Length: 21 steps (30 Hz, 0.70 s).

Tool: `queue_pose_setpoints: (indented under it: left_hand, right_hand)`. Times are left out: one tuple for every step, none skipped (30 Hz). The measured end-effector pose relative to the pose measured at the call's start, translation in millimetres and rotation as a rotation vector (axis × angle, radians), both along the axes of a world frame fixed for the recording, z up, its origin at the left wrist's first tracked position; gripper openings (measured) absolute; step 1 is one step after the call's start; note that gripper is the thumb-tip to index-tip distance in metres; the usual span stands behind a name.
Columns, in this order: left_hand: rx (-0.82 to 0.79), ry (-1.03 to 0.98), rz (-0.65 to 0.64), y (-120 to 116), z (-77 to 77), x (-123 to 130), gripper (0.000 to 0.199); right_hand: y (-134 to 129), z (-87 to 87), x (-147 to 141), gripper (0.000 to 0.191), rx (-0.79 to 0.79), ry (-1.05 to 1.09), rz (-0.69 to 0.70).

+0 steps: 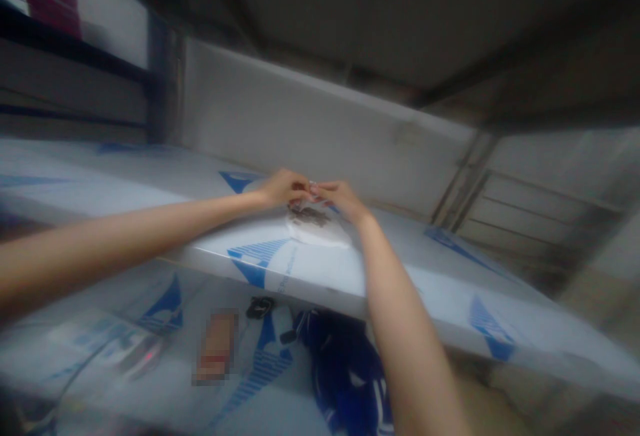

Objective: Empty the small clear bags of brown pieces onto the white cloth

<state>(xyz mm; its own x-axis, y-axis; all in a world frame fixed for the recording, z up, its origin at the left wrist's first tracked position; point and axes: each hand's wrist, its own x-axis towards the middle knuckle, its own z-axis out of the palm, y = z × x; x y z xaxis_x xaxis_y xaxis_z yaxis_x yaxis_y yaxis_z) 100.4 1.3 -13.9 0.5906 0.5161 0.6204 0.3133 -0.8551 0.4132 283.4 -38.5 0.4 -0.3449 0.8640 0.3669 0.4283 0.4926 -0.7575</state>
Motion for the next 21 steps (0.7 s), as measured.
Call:
queue_pose_setpoints:
  left_hand:
    - [-0.016, -0.016, -0.022, 1.1, -0.5, 0.1, 0.02]
    - [-0.029, -0.031, -0.039, 1.8, -0.9, 0.1, 0.019]
    - [-0.04, -0.046, -0.052, 2.0, -1.1, 0.0, 0.019]
    - [-0.05, -0.058, -0.063, 1.9, -1.1, -0.1, 0.018]
    - [-0.06, -0.066, -0.071, 1.5, -1.0, -0.3, 0.018]
    - [-0.073, -0.073, -0.078, 0.9, -0.7, -0.4, 0.018]
    - [-0.087, -0.077, -0.084, 0.2, -0.4, -0.6, 0.018]
    - [-0.102, -0.079, -0.09, -0.5, -0.1, -0.8, 0.018]
    - [-0.116, -0.079, -0.097, -1.3, 0.1, -0.9, 0.019]
    - [-0.128, -0.079, -0.101, -1.9, 0.3, -1.0, 0.02]
    - [-0.137, -0.081, -0.103, -2.6, 0.4, -1.0, 0.021]
    - [-0.145, -0.083, -0.101, -3.3, 0.4, -0.9, 0.021]
    - [-0.152, -0.086, -0.099, -4.1, 0.5, -0.8, 0.021]
    - [-0.159, -0.09, -0.095, -4.8, 0.6, -0.7, 0.021]
    - [-0.164, -0.09, -0.092, -5.5, 0.8, -0.6, 0.02]
    - [-0.168, -0.088, -0.089, -6.1, 1.0, -0.6, 0.019]
    - [-0.169, -0.083, -0.086, -6.4, 1.2, -0.5, 0.017]
    - [-0.169, -0.079, -0.083, -6.5, 1.4, -0.6, 0.016]
    - [-0.168, -0.074, -0.078, -6.4, 1.5, -0.7, 0.014]
    - [-0.166, -0.067, -0.073, -5.9, 1.6, -0.9, 0.013]
    - [-0.161, -0.06, -0.071, -5.3, 1.6, -1.2, 0.013]
  right_hand:
    - [-0.2, -0.2, -0.4, 0.035, -0.008, 0.0, -0.001]
    - [-0.5, -0.3, -0.9, 0.034, -0.016, 0.002, -0.002]
    - [-0.9, -0.5, -1.3, 0.033, -0.023, 0.006, -0.005]
    - [-1.5, -0.6, -1.6, 0.032, -0.027, 0.014, -0.012]
    - [-2.0, -0.6, -1.8, 0.03, -0.029, 0.024, -0.022]
    - [-2.5, -0.7, -1.9, 0.029, -0.028, 0.031, -0.03]
    - [-2.7, -0.8, -1.8, 0.028, -0.028, 0.032, -0.034]
    - [-2.7, -0.9, -1.6, 0.027, -0.028, 0.032, -0.035]
    - [-2.4, -1.0, -1.3, 0.026, -0.029, 0.03, -0.03]
    - [-1.9, -1.1, -0.9, 0.026, -0.031, 0.028, -0.022]
    - [-1.3, -1.2, -0.5, 0.026, -0.036, 0.026, -0.01]
    - [-0.6, -1.2, -0.2, 0.026, -0.041, 0.026, -0.001]
    - [-0.1, -1.1, 0.1, 0.026, -0.045, 0.026, 0.007]
    - [0.3, -0.9, 0.1, 0.026, -0.047, 0.023, 0.013]
    - [0.6, -0.6, 0.1, 0.025, -0.046, 0.017, 0.017]
    - [0.7, -0.3, 0.0, 0.025, -0.043, 0.011, 0.019]
    - [0.7, -0.1, -0.1, 0.025, -0.04, 0.004, 0.019]
    - [0.8, 0.1, -0.1, 0.025, -0.038, -0.002, 0.016]
    - [0.8, 0.1, 0.0, 0.026, -0.04, -0.006, 0.012]
    - [0.7, 0.1, 0.2, 0.026, -0.042, -0.008, 0.005]
    - [0.6, 0.0, 0.4, 0.026, -0.044, -0.009, -0.003]
